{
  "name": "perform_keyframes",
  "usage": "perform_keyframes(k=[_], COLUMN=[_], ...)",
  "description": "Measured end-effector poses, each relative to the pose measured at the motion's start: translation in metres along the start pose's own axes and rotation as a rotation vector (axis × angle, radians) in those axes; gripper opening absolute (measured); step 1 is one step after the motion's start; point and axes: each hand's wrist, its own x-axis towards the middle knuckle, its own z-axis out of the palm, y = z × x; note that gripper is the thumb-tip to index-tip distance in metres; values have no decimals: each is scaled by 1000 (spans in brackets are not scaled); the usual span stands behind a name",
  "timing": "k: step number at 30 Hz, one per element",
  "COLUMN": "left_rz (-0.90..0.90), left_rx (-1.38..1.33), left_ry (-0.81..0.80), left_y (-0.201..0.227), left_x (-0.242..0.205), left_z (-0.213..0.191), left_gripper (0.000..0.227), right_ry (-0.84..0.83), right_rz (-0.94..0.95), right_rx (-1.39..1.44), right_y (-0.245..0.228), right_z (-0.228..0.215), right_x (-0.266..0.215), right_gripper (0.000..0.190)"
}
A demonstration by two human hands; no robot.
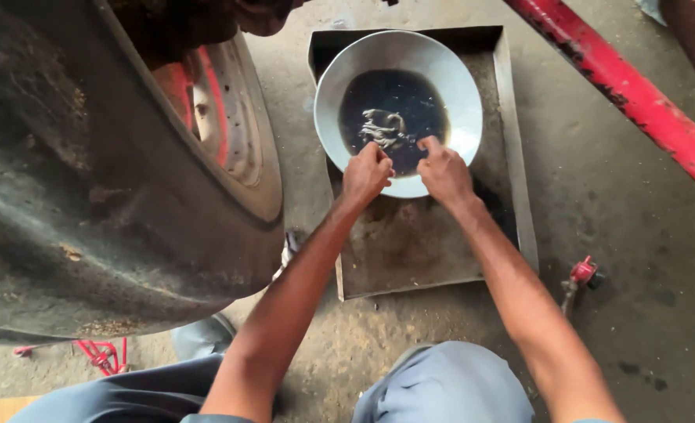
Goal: Disassembling, cleaning, and inspecting components of a tractor engine fuel injection system.
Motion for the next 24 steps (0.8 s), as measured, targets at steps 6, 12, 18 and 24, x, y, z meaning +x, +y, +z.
perform_keyframes(k=[6,12,18,24], left_rz=[204,165,187,118], left_rx=[224,174,-5,-301], left_ry=[95,137,375,330], left_y=[-24,-1,27,61], left_x=[13,5,7,1], left_z=[10,-6,-12,-7], left_gripper=[20,21,22,21], right_ry=[327,66,-52,-254], right_rz=[-431,-80,-798,-791], right_rx=[-170,-140,47,85], right_y=[25,-38,-58,-61], right_z=[14,-6,82,133], right_x=[4,-26,-53,-109], right_gripper=[53,23,34,31])
